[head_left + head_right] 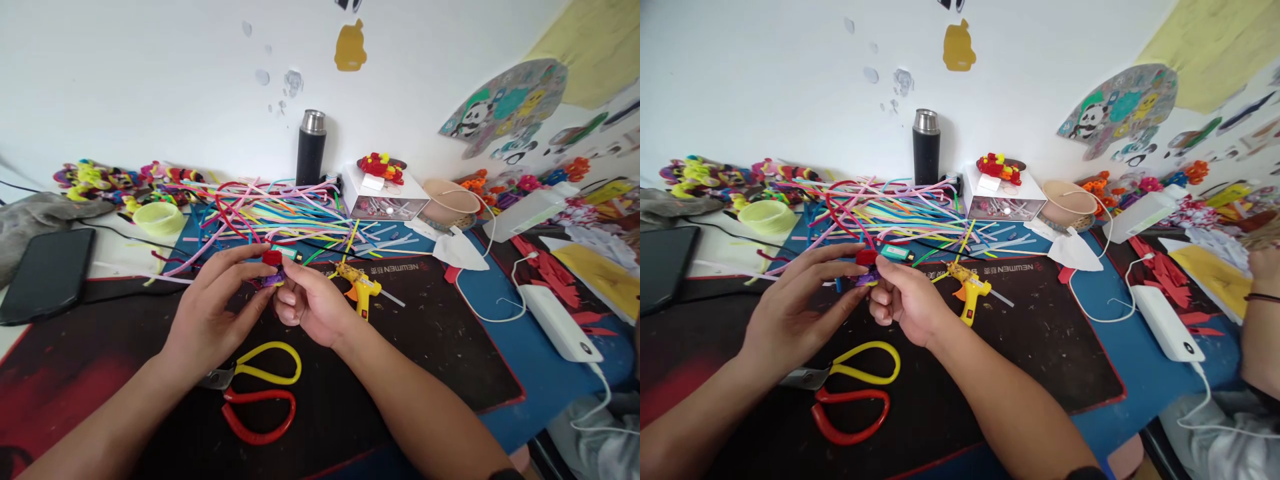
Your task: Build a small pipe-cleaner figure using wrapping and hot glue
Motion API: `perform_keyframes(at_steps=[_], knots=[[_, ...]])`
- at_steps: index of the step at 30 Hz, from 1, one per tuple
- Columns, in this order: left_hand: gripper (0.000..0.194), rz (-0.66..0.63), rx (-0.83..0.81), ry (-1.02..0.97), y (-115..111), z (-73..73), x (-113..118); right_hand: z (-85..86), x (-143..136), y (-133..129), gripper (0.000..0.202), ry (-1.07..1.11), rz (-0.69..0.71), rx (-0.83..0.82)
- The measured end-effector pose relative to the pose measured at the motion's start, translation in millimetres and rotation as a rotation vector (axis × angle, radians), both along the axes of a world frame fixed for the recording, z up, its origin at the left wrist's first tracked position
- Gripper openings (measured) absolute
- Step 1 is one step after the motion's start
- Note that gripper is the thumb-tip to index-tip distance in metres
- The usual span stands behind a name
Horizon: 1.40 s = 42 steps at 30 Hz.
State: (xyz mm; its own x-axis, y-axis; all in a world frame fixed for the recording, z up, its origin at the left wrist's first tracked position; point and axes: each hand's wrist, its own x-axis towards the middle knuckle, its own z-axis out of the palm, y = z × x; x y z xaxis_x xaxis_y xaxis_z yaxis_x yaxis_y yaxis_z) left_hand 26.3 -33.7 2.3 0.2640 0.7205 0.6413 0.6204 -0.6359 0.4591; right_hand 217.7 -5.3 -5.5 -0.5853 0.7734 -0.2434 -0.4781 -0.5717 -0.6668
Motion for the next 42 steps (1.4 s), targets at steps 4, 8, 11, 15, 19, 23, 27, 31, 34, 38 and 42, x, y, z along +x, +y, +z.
perform_keyframes(at_steps=[4, 8, 11, 15, 19, 23, 27, 31, 34, 38, 42], knots=[[0.018, 0.008, -0.006, -0.005, -0.8, 1.7, 0.9, -1.1, -0.1, 0.1, 0.058, -0.001, 0.002, 0.005], [0.018, 0.015, -0.038, -0.037, -1.2, 2.9, 1.6, -2.0, 0.0, 0.4, 0.055, -0.006, 0.006, 0.008], [0.018, 0.010, -0.057, -0.058, -1.0, 3.1, 1.9, -2.3, 0.1, 0.4, 0.051, -0.022, 0.002, 0.010], [0.018, 0.009, -0.049, -0.036, -0.2, 1.7, 2.0, -1.2, -0.3, 0.1, 0.052, -0.034, -0.007, 0.003], [0.025, 0.034, -0.016, -0.011, 0.6, -1.4, 1.1, 1.6, -1.2, 0.1, 0.056, -0.058, -0.035, -0.004], [0.029, 0.065, 0.126, 0.039, 0.1, -1.0, 0.2, 1.9, -1.6, 0.1, 0.061, -0.064, -0.050, -0.001], [0.029, 0.072, 0.213, 0.101, -0.8, 2.1, -0.2, -0.3, -1.8, -0.1, 0.061, -0.045, -0.043, 0.024], [0.028, 0.080, 0.234, 0.133, 0.0, 1.3, -1.2, -2.4, -2.1, -0.3, 0.060, -0.028, -0.036, 0.024], [0.025, 0.073, 0.261, 0.149, 1.3, -0.7, -2.1, -2.9, -2.3, -0.4, 0.059, -0.029, -0.030, 0.018], [0.026, 0.070, 0.254, 0.152, 1.2, -0.7, -2.3, -1.7, -1.9, -0.6, 0.058, -0.027, -0.024, 0.014], [0.020, 0.074, 0.180, 0.110, 0.2, 1.1, -1.3, 0.2, -1.4, -0.6, 0.055, -0.029, -0.027, 0.007]])
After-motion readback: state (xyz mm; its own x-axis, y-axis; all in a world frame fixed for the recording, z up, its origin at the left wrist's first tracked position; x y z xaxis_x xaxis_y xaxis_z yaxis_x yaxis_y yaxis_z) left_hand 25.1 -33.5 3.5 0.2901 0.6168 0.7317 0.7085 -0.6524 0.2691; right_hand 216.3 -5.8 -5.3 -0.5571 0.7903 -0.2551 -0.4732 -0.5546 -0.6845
